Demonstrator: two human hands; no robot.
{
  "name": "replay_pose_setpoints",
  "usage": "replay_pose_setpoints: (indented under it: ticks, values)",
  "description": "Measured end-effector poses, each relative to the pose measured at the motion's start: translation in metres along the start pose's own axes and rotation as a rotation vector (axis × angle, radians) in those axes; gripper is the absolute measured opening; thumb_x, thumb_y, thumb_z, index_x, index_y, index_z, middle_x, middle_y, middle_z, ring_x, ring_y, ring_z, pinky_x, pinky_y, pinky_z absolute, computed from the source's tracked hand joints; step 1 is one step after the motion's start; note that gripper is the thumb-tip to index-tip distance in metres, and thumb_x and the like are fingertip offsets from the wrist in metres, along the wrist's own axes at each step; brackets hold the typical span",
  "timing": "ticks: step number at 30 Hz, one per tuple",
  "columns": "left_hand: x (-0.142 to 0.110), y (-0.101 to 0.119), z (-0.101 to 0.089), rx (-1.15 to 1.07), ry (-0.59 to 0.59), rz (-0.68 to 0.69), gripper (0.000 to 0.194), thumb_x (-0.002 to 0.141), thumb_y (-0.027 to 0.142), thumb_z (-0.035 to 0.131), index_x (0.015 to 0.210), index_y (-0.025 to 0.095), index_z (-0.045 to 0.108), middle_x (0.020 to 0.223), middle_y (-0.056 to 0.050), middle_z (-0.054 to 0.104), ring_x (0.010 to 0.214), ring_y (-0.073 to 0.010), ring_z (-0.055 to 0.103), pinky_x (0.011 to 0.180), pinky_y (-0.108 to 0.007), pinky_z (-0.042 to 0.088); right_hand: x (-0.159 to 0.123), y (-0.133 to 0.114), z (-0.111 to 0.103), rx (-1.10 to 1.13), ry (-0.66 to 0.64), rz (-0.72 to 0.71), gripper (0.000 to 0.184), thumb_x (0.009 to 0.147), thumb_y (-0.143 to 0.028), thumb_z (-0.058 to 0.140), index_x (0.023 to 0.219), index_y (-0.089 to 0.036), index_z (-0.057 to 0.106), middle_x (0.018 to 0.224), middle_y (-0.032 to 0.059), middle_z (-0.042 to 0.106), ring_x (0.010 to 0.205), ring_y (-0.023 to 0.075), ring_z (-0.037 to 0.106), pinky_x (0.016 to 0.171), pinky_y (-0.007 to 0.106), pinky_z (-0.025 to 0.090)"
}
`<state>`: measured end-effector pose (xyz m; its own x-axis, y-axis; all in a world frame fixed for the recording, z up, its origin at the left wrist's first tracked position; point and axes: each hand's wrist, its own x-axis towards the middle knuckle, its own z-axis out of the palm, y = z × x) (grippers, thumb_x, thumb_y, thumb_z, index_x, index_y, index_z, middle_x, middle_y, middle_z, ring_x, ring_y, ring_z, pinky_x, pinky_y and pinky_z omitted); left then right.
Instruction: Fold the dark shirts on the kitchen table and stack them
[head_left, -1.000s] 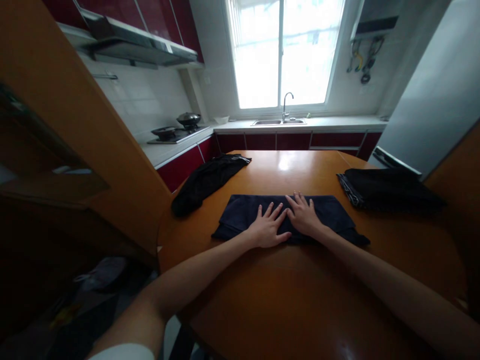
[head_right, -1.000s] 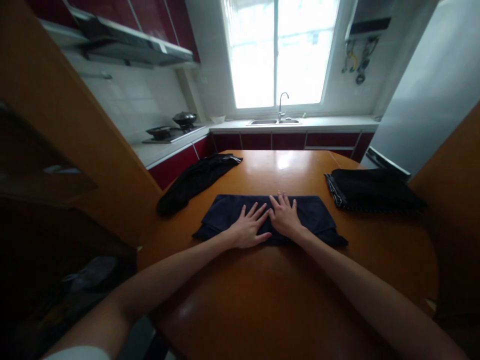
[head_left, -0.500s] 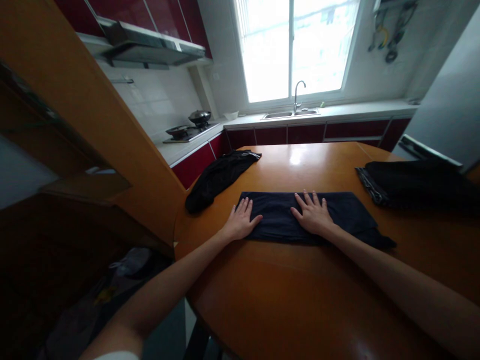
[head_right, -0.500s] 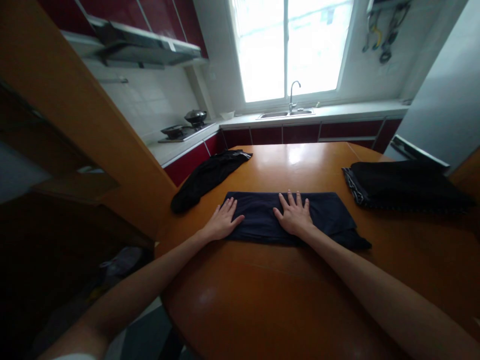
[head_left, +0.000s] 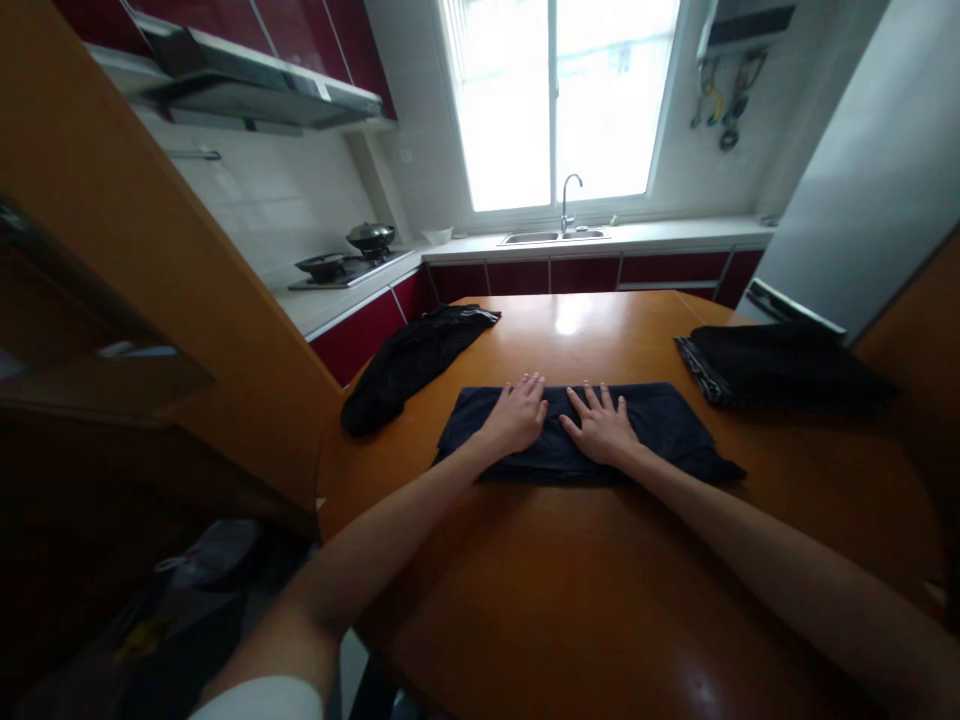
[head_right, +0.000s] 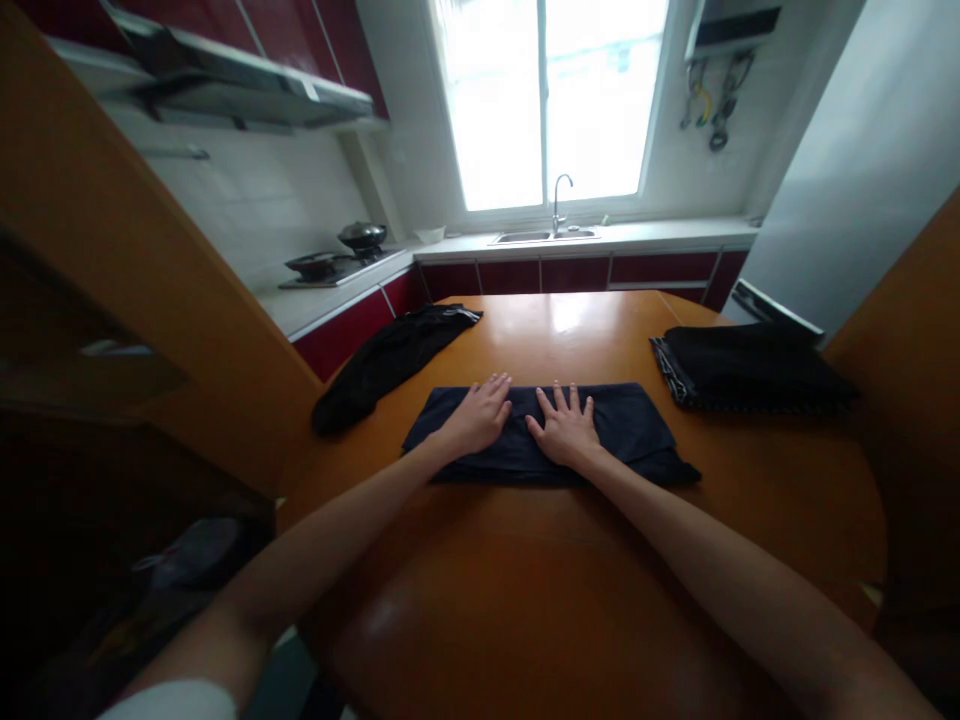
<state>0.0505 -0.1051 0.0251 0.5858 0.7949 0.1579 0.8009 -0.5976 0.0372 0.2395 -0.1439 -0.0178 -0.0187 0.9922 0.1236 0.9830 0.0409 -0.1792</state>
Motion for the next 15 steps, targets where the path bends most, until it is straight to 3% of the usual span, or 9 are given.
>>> replay_pose_setpoints:
  ticks: [3, 6, 10, 15]
  values:
    - [0.022, 0.026, 0.022, -0.033, -0.003, 0.069, 0.056, 0.106, 0.036, 0.018, 0.156, 0.013, 0.033, 0.164, -0.010, 0.028, 0.152, -0.0233, 0.022, 0.121, -0.046, 0.022, -0.001, 0.001, -0.002, -0.001, -0.007, -0.002, 0.068, 0.100, -0.059, 0.028, 0.160, -0.027, 0.025, 0.167, 0.0105, 0.018, 0.153, 0.0374, 0.010, 0.117, 0.065, 0.014]
    - [0.023, 0.025, 0.037, -0.038, 0.001, 0.061, 0.063, 0.106, 0.048, 0.018, 0.158, 0.014, 0.029, 0.165, -0.011, 0.025, 0.153, -0.0240, 0.019, 0.123, -0.047, 0.017, -0.001, 0.003, -0.003, 0.003, -0.024, -0.014, 0.064, 0.102, -0.053, 0.027, 0.160, -0.026, 0.025, 0.167, 0.0092, 0.017, 0.153, 0.0341, 0.012, 0.118, 0.061, 0.013]
    - [0.010, 0.000, 0.040, -0.047, -0.027, -0.019, 0.075, 0.102, 0.063, 0.019, 0.160, 0.016, 0.022, 0.166, -0.009, 0.020, 0.154, -0.0264, 0.013, 0.123, -0.049, 0.015, 0.000, 0.017, -0.005, 0.014, -0.037, 0.025, 0.065, 0.102, -0.054, 0.027, 0.160, -0.024, 0.023, 0.167, 0.0112, 0.017, 0.154, 0.0287, 0.012, 0.120, 0.057, 0.012]
    - [-0.009, -0.046, 0.030, -0.019, -0.085, -0.141, 0.077, 0.101, 0.064, 0.017, 0.160, 0.013, 0.022, 0.166, -0.012, 0.019, 0.154, -0.0264, 0.014, 0.123, -0.048, 0.014, -0.002, 0.052, -0.009, 0.012, -0.064, 0.112, 0.070, 0.101, -0.059, 0.024, 0.159, -0.020, 0.025, 0.167, 0.0131, 0.017, 0.154, 0.0264, 0.011, 0.122, 0.054, 0.010]
